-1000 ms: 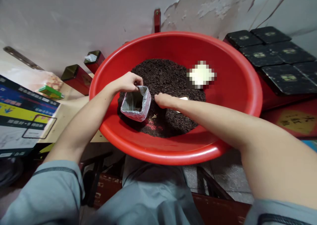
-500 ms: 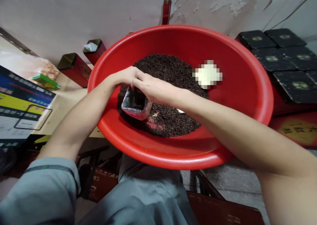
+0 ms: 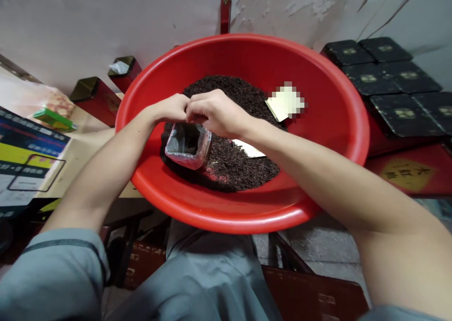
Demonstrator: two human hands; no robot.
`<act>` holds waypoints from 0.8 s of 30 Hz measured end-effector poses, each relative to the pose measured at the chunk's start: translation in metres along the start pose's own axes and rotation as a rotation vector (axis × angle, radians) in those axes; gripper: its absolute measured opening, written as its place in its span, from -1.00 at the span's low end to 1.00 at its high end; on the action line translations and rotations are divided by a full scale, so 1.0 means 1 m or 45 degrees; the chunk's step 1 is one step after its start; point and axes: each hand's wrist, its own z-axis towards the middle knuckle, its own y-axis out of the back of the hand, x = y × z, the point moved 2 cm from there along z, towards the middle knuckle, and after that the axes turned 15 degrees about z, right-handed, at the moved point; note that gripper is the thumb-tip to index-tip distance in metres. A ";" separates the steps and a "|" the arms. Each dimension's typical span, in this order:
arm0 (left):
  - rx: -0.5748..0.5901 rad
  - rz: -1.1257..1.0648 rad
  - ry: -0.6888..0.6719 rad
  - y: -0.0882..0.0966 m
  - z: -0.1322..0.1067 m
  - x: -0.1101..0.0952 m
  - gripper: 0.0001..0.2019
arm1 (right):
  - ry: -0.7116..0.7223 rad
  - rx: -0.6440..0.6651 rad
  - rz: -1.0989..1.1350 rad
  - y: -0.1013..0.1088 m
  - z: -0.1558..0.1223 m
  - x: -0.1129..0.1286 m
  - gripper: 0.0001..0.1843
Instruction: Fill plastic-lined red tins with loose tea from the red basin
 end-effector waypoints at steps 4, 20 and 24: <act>0.092 -0.027 0.077 0.004 -0.003 -0.003 -0.74 | -0.212 0.131 -0.167 0.026 -0.006 -0.006 -0.79; 0.182 0.032 0.113 0.000 0.004 0.003 -0.66 | -1.273 0.943 -0.811 -0.005 -0.107 -0.081 -0.46; 0.210 0.066 0.120 0.001 0.003 0.001 -0.60 | -1.385 0.959 -0.696 -0.002 -0.107 -0.086 -0.31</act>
